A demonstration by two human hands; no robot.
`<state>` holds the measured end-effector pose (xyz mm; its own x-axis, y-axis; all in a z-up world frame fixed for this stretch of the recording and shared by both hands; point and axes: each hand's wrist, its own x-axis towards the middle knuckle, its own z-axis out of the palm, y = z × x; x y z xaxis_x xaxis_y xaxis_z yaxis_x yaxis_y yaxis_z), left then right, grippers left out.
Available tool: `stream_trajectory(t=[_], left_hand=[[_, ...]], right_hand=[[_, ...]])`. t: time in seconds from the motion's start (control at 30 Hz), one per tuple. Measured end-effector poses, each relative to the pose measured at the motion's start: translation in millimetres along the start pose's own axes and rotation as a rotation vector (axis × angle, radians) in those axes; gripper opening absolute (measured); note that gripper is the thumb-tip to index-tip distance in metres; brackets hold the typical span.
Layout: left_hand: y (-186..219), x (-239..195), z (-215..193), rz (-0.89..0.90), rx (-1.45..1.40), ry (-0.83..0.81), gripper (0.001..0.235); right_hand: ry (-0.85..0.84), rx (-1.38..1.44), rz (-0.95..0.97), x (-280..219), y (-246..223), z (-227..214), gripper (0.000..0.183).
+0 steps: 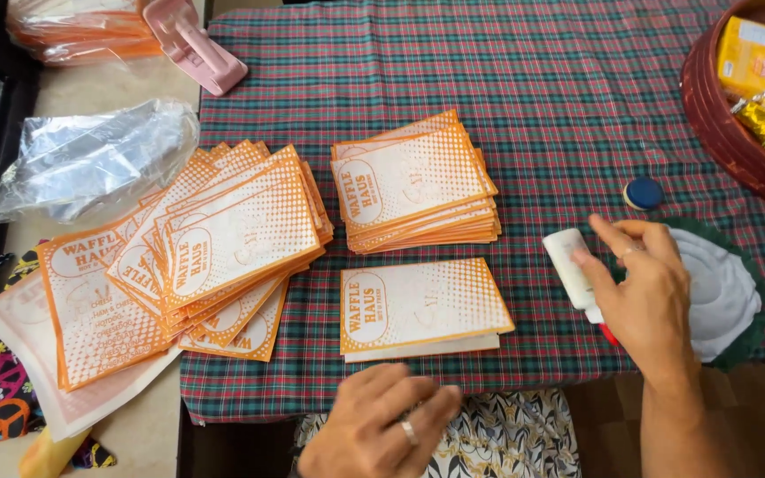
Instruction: Applying glue to the edges of paper bags and folding them to complete the assembly.
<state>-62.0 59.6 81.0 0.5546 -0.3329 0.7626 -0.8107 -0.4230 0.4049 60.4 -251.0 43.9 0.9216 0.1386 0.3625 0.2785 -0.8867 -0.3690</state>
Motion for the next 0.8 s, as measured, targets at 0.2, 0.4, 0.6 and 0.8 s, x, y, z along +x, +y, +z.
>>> stream_trajectory(t=[0.2,0.4,0.6,0.8], left_hand=[[-34.3,-73.6,4.3,-0.203,0.294,-0.183,0.031],[-42.8,-92.2,5.8,-0.221,0.340,-0.239,0.031],[-41.7,-94.8,11.3,-0.261,0.370,-0.232,0.032],[-40.3,-90.6,14.5,-0.286,0.386,-0.194,0.024]], right_hand=[[-0.012,0.377,-0.571,-23.1,-69.8,-13.5,0.013],[-0.225,0.438,-0.647,-53.6,-66.2,15.4,0.032],[-0.177,0.301,-0.695,-60.7,-53.0,31.4,0.028],[-0.192,0.326,-0.674,-56.7,-58.7,28.6,0.022]])
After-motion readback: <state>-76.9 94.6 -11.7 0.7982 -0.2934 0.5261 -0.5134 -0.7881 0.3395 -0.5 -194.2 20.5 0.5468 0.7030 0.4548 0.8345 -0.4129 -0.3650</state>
